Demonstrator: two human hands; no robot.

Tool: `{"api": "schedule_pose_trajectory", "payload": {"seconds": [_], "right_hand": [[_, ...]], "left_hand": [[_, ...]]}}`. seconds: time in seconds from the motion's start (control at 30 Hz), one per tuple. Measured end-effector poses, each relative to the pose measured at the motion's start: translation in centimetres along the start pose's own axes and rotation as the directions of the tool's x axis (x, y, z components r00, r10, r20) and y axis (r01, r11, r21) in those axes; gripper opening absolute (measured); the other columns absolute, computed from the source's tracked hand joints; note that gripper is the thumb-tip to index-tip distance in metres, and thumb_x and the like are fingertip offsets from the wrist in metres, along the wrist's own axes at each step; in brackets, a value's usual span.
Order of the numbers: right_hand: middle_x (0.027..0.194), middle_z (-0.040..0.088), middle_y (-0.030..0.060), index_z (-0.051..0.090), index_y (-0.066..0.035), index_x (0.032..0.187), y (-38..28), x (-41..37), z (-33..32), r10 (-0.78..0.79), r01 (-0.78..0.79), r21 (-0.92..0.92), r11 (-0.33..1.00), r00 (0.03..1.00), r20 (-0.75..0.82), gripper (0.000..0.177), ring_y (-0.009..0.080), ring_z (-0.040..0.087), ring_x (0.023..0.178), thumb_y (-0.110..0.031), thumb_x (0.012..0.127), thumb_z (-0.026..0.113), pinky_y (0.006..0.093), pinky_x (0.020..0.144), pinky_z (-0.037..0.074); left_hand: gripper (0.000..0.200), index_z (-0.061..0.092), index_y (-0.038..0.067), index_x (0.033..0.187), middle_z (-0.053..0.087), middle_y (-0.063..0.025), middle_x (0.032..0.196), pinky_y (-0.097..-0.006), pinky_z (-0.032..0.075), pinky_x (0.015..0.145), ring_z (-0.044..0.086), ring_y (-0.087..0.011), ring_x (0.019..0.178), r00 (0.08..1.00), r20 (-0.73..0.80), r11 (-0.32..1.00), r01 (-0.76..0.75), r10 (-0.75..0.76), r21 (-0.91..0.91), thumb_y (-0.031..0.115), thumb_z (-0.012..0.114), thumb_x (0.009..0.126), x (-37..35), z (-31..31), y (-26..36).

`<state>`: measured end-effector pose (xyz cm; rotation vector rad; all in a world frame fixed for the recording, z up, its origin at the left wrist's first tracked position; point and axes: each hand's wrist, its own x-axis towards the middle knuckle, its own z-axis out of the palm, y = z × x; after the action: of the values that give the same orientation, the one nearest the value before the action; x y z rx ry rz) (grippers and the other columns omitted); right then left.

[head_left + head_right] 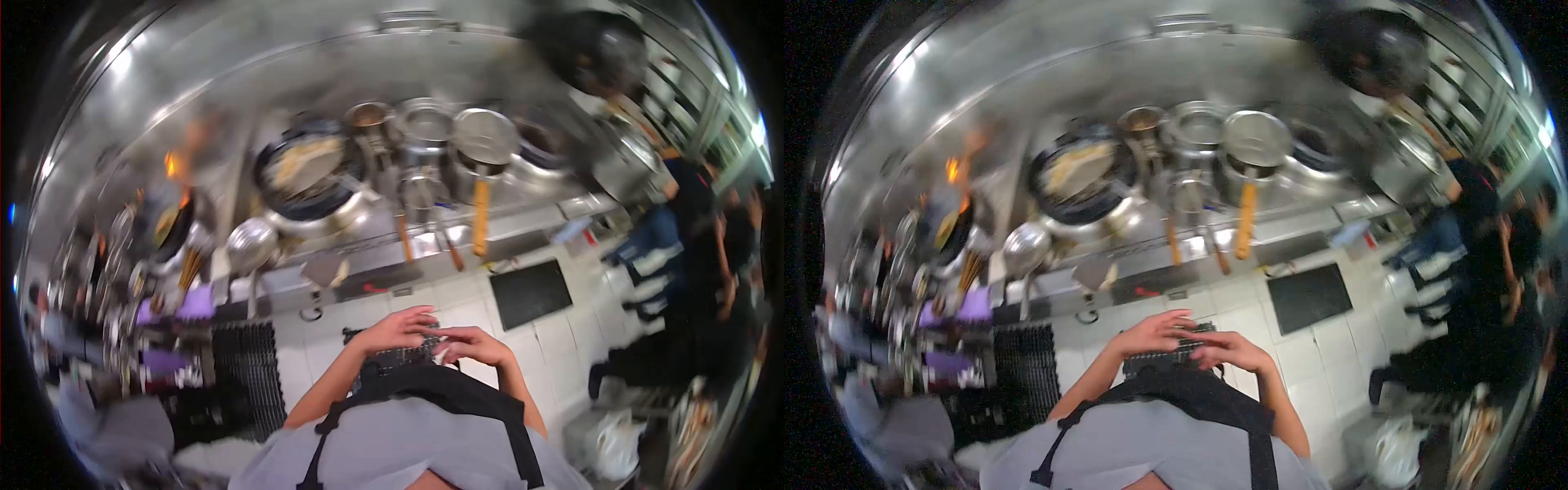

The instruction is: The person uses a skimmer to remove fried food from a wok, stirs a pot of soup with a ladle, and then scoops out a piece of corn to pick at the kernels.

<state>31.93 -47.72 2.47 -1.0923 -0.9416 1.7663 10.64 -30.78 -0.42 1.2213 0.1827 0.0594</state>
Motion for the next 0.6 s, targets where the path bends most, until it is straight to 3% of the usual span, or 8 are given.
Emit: {"api": "schedule_pose_trajectory", "payload": {"seconds": [0.13, 0.17, 0.2, 0.23, 0.27, 0.37, 0.5, 0.6], "right_hand": [[0.107, 0.068, 0.0181, 0.053, 0.003, 0.13, 21.8, 1.8, -10.7, 0.149, -0.224, -0.056, 0.973, 0.795, -0.588, 0.048, 0.0274, 0.069, 0.089, -0.021, 0.09, 0.064, 0.0353, 0.082, 0.055], [0.112, 0.066, 0.0212, 0.056, 0.001, 0.127, 29.5, -0.4, -13.4, -0.161, -0.548, -0.663, 0.51, 0.697, -0.699, 0.047, 0.0336, 0.064, 0.104, -0.021, 0.086, 0.062, 0.0407, 0.091, 0.051], [0.117, 0.064, 0.0225, 0.058, -0.001, 0.126, 30.2, -4.4, -12.3, 0.148, -0.733, -0.636, 0.241, 0.676, -0.722, 0.045, 0.0363, 0.057, 0.115, -0.024, 0.088, 0.057, 0.0429, 0.099, 0.045], [0.115, 0.064, 0.022, 0.059, -0.001, 0.124, 32.3, -6.6, -12.6, 0.292, -0.768, -0.616, 0.174, 0.638, -0.713, 0.043, 0.0357, 0.058, 0.113, -0.024, 0.088, 0.057, 0.0428, 0.097, 0.046], [0.113, 0.064, 0.0216, 0.06, -0.001, 0.123, 34.2, -8.4, -12.5, 0.388, -0.798, -0.567, 0.204, 0.597, -0.702, 0.042, 0.0352, 0.058, 0.111, -0.024, 0.088, 0.057, 0.0427, 0.096, 0.046], [0.108, 0.066, 0.0202, 0.061, 0.0, 0.117, 36.7, -10.8, -11.5, 0.472, -0.834, -0.442, 0.332, 0.552, -0.688, 0.037, 0.0336, 0.06, 0.106, -0.024, 0.089, 0.055, 0.0424, 0.091, 0.048], [0.1, 0.067, 0.0183, 0.063, 0.0, 0.111, 37.9, -9.3, -11.1, 0.478, -0.797, -0.443, 0.41, 0.602, -0.639, 0.033, 0.0315, 0.063, 0.098, -0.024, 0.09, 0.054, 0.042, 0.085, 0.05], [0.095, 0.068, 0.0169, 0.065, 0.001, 0.105, 37.9, -6.8, -11.8, 0.444, -0.734, -0.494, 0.466, 0.677, -0.586, 0.031, 0.0299, 0.065, 0.092, -0.024, 0.091, 0.053, 0.0417, 0.08, 0.052]], "left_hand": [[0.05, 0.05, 0.006, 0.134, 0.063, -0.0141, 0.119, -0.0352, 0.051, 0.088, 0.063, -0.0234, 0.106, 0.867, -0.404, 0.91, 0.383, -0.293, 0.161, 0.021, 0.067, 0.089, -0.9, -6.6, -15.4], [0.04, 0.058, 0.006, 0.126, 0.065, -0.0155, 0.115, -0.0359, 0.052, 0.085, 0.065, -0.0263, 0.102, 0.827, -0.503, 0.805, 0.466, -0.249, 0.368, 0.023, 0.064, 0.09, -3.4, -9.2, -22.7], [0.028, 0.069, 0.007, 0.104, 0.068, -0.0186, 0.108, -0.0395, 0.053, 0.082, 0.067, -0.0339, 0.094, 0.916, -0.367, 0.336, 0.298, 0.162, 0.894, 0.028, 0.062, 0.087, -8.2, -13.6, -34.3], [0.052, 0.063, 0.005, 0.117, 0.066, -0.0196, 0.113, -0.0437, 0.051, 0.089, 0.063, -0.036, 0.104, 0.645, -0.661, 0.359, 0.764, -0.385, 0.537, 0.038, 0.069, 0.077, -12.0, -10.2, -28.4], [0.051, 0.065, 0.003, 0.111, 0.068, -0.0208, 0.106, -0.0413, 0.052, 0.087, 0.064, -0.0358, 0.102, 0.695, -0.59, 0.207, 0.701, -0.412, 0.682, 0.04, 0.068, 0.076, -17.3, -10.9, -32.5], [0.018, 0.067, 0.004, 0.086, 0.067, -0.0139, 0.073, -0.0451, 0.052, 0.047, 0.066, -0.0238, 0.054, 0.333, -0.581, 0.348, 0.933, -0.742, 0.09, 0.021, 0.069, 0.081, -30.2, -8.5, -36.3], [0.018, 0.069, 0.015, 0.066, 0.067, -0.0076, 0.069, -0.0445, 0.053, 0.058, 0.067, -0.0217, 0.067, 0.152, -0.651, 0.232, 0.972, -0.744, -0.038, 0.022, 0.061, 0.08, -39.8, -3.2, -37.4], [0.021, 0.065, 0.016, 0.062, 0.064, -0.0056, 0.063, -0.042, 0.051, 0.054, 0.066, -0.0243, 0.064, 0.631, -0.561, 0.345, 0.77, -0.536, 0.537, 0.027, 0.062, 0.079, -40.6, -2.1, -36.7]]}}
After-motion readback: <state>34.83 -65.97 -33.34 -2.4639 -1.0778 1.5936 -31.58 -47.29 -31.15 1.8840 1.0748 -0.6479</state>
